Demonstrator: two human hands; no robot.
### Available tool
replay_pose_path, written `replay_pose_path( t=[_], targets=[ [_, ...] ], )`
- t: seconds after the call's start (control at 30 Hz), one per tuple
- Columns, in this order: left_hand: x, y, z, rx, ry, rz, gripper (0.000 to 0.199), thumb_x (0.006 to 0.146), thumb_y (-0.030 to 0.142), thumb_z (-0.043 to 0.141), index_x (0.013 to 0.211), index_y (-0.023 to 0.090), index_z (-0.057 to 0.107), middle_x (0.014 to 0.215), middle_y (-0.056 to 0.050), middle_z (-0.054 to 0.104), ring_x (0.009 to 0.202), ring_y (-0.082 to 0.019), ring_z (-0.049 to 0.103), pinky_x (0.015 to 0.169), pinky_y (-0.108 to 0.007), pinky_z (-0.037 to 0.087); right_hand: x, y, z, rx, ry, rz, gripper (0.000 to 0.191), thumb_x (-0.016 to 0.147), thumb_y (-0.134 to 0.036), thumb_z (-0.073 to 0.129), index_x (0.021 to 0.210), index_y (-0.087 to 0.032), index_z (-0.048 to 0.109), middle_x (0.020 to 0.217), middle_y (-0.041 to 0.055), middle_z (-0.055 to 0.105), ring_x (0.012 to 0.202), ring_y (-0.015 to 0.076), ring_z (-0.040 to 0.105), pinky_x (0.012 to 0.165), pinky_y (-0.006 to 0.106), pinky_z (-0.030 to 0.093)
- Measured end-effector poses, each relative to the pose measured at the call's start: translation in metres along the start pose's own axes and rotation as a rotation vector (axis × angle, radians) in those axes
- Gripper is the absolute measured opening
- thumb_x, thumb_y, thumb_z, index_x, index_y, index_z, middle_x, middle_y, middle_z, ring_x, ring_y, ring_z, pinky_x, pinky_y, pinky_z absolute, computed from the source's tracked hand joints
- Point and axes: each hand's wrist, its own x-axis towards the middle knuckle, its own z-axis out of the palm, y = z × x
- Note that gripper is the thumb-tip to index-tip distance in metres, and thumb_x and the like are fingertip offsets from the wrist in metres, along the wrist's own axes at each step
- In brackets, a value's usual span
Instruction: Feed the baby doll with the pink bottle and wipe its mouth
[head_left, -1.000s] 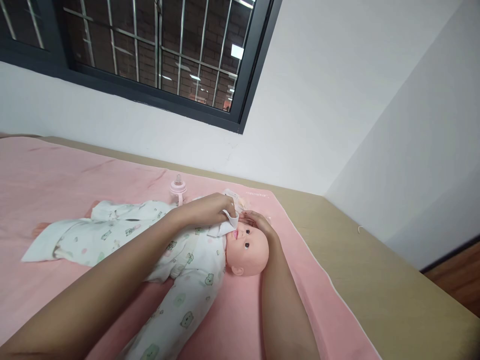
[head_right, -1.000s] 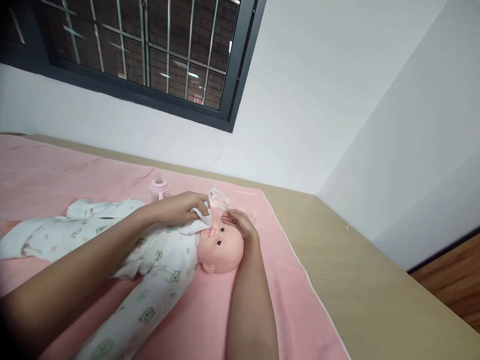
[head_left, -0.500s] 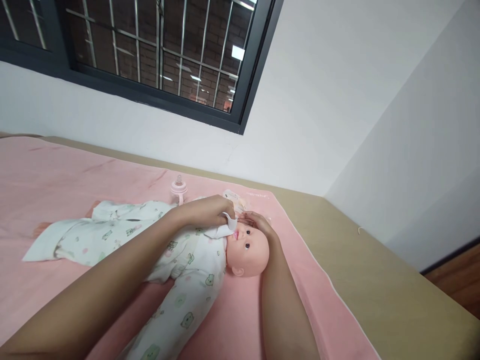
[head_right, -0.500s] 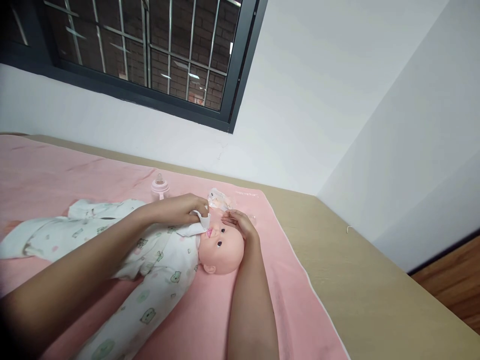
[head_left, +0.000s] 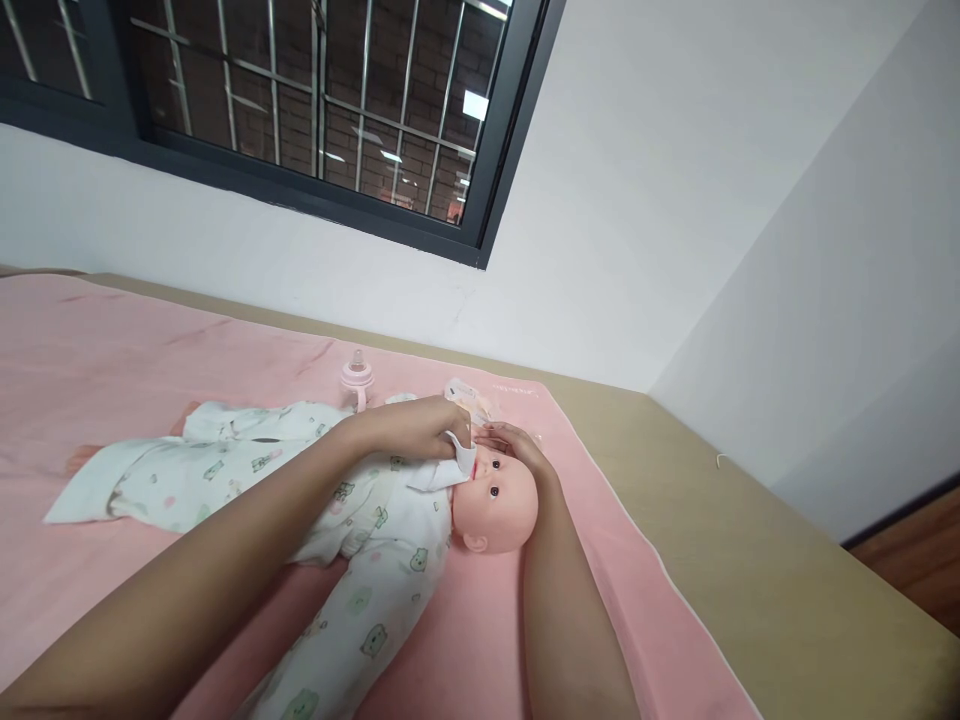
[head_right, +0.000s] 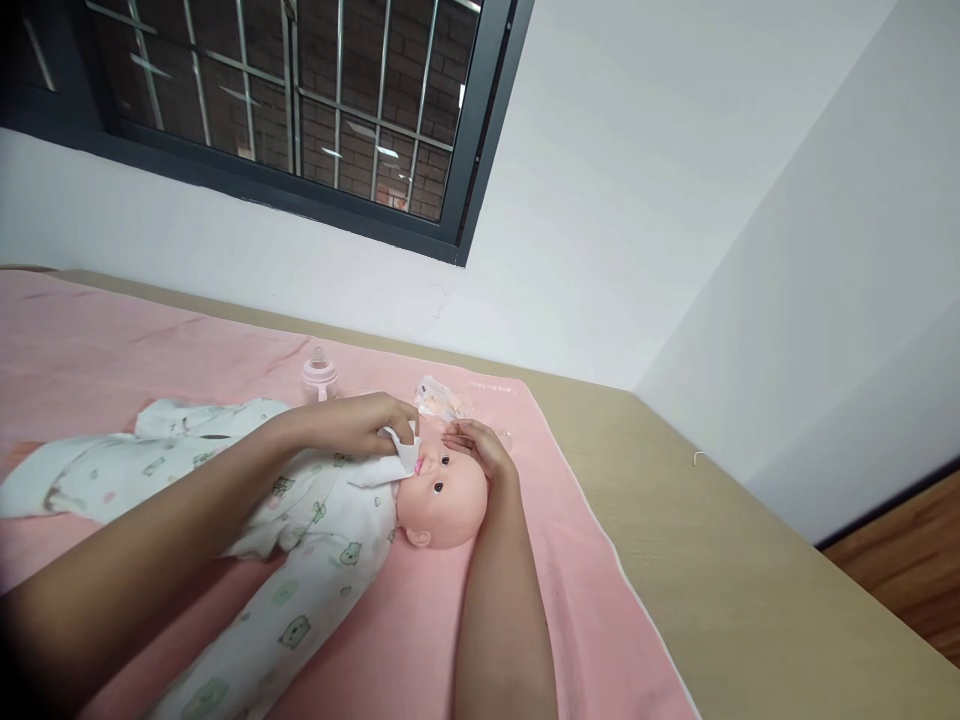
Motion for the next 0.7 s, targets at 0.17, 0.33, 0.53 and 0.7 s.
replay_pose_path(
  t=[0.17, 0.33, 0.53, 0.7],
  targets=[
    [0.0005, 0.0001, 0.0018, 0.019, 0.002, 0.013, 0.023, 0.073, 0.006, 0.05, 0.082, 0.016, 0.069, 0.089, -0.001, 0.065, 0.078, -0.015, 0.059, 0.069, -0.022, 0.041, -0.0015, -0.0004, 0.0004, 0.004, -0.006, 0.0, 0.009, 0.076, -0.023, 0.068, 0.083, -0.017, 0.068, 0.085, 0.006, 0.074, 0.087, 0.018, 0.071, 0.099, 0.034, 0.05],
    [0.0001, 0.0045, 0.0001, 0.012, -0.006, 0.003, 0.023, 0.074, 0.008, 0.05, 0.082, 0.016, 0.07, 0.088, -0.002, 0.063, 0.08, -0.015, 0.059, 0.07, -0.022, 0.041, -0.0003, -0.0006, 0.0005, -0.012, -0.007, -0.004, 0.008, 0.077, -0.021, 0.066, 0.084, -0.017, 0.068, 0.086, 0.0066, 0.074, 0.085, 0.0174, 0.071, 0.099, 0.034, 0.049],
    [0.0005, 0.0048, 0.0005, 0.01, 0.012, 0.019, 0.027, 0.073, 0.006, 0.047, 0.081, 0.016, 0.07, 0.086, -0.002, 0.062, 0.078, -0.015, 0.058, 0.069, -0.022, 0.04, 0.0004, 0.0003, 0.0001, -0.029, 0.002, -0.008, 0.008, 0.077, -0.021, 0.066, 0.084, -0.018, 0.068, 0.087, 0.0059, 0.074, 0.087, 0.018, 0.071, 0.099, 0.034, 0.05],
    [0.0006, 0.0053, 0.0002, 0.017, 0.035, 0.052, 0.026, 0.07, 0.006, 0.045, 0.079, 0.015, 0.068, 0.082, -0.002, 0.058, 0.074, -0.014, 0.056, 0.066, -0.022, 0.039, 0.0011, 0.0009, -0.0007, -0.04, 0.008, -0.008, 0.009, 0.076, -0.02, 0.066, 0.084, -0.019, 0.069, 0.089, 0.0051, 0.074, 0.088, 0.018, 0.071, 0.097, 0.033, 0.051]
  ],
)
